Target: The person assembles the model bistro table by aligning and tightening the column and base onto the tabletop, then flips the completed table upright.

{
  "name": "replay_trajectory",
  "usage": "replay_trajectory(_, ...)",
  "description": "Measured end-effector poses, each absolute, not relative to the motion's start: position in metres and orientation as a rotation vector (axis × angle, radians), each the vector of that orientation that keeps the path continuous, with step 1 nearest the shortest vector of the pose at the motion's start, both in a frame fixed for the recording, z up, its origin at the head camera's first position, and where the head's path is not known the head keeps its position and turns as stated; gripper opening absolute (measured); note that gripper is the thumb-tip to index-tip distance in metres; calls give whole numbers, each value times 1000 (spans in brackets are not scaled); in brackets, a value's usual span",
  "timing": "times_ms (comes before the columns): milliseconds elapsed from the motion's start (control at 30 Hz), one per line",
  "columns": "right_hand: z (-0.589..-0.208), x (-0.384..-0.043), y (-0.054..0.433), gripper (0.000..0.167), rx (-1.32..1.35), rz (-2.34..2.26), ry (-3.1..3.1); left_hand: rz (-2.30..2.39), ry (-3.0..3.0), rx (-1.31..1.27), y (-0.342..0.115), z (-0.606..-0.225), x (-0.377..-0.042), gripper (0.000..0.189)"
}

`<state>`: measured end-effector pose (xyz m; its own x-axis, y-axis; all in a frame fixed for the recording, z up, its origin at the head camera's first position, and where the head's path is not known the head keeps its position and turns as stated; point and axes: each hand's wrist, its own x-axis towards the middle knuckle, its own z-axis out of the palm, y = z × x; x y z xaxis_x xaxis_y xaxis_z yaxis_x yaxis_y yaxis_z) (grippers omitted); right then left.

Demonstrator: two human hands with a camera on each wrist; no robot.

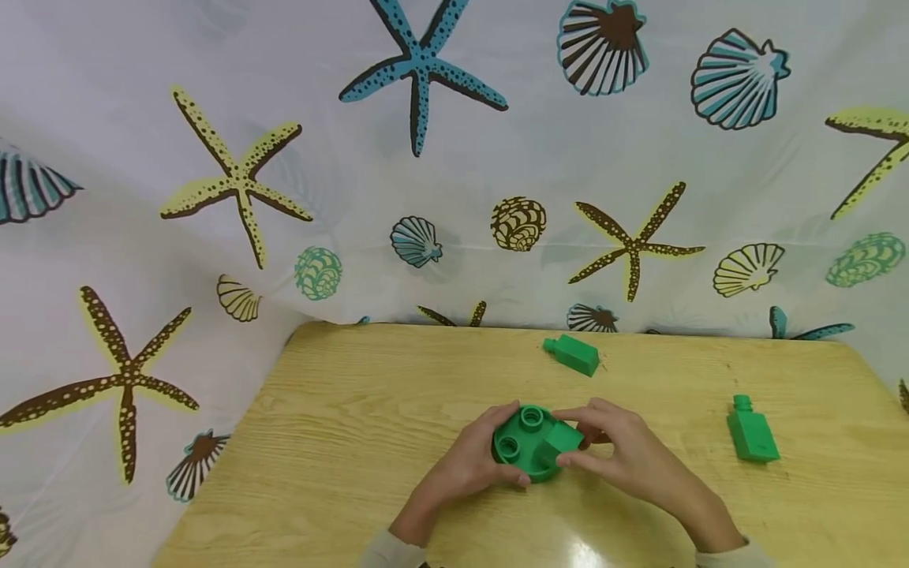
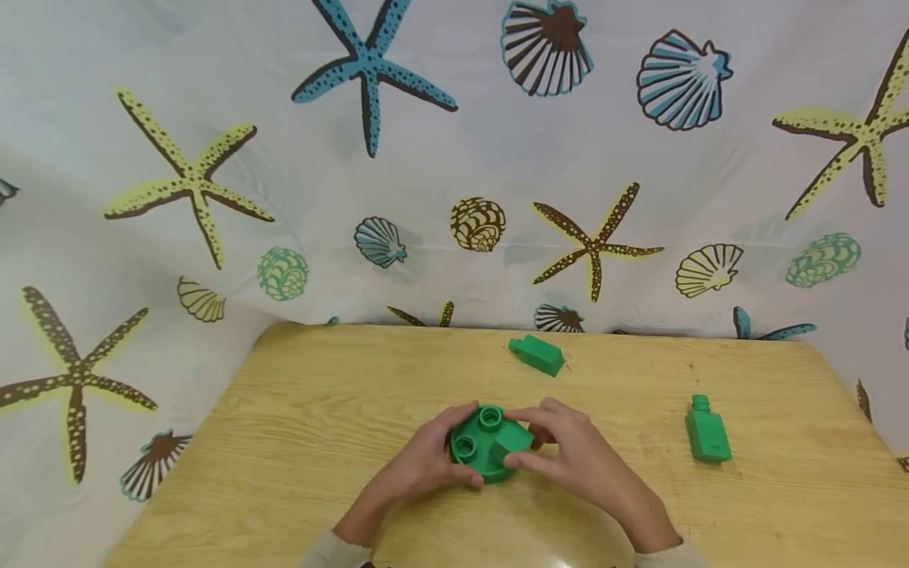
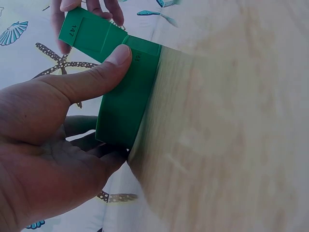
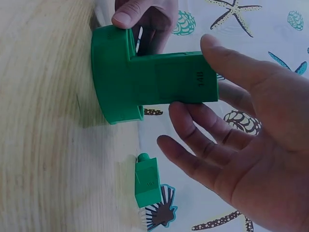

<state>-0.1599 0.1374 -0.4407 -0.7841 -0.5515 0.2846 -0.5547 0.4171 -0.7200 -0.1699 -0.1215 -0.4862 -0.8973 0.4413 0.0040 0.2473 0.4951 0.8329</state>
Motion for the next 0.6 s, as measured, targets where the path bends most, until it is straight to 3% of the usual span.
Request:
replay_trajectory(333,-439,-161,140,54,1104,1364,-2671,1352,2534,588,-120,-486,-172,104)
replay_trajectory(600,-444,-162,139,48,1120,1479,-2634,1351,2538,604,-121,-487,-170,103)
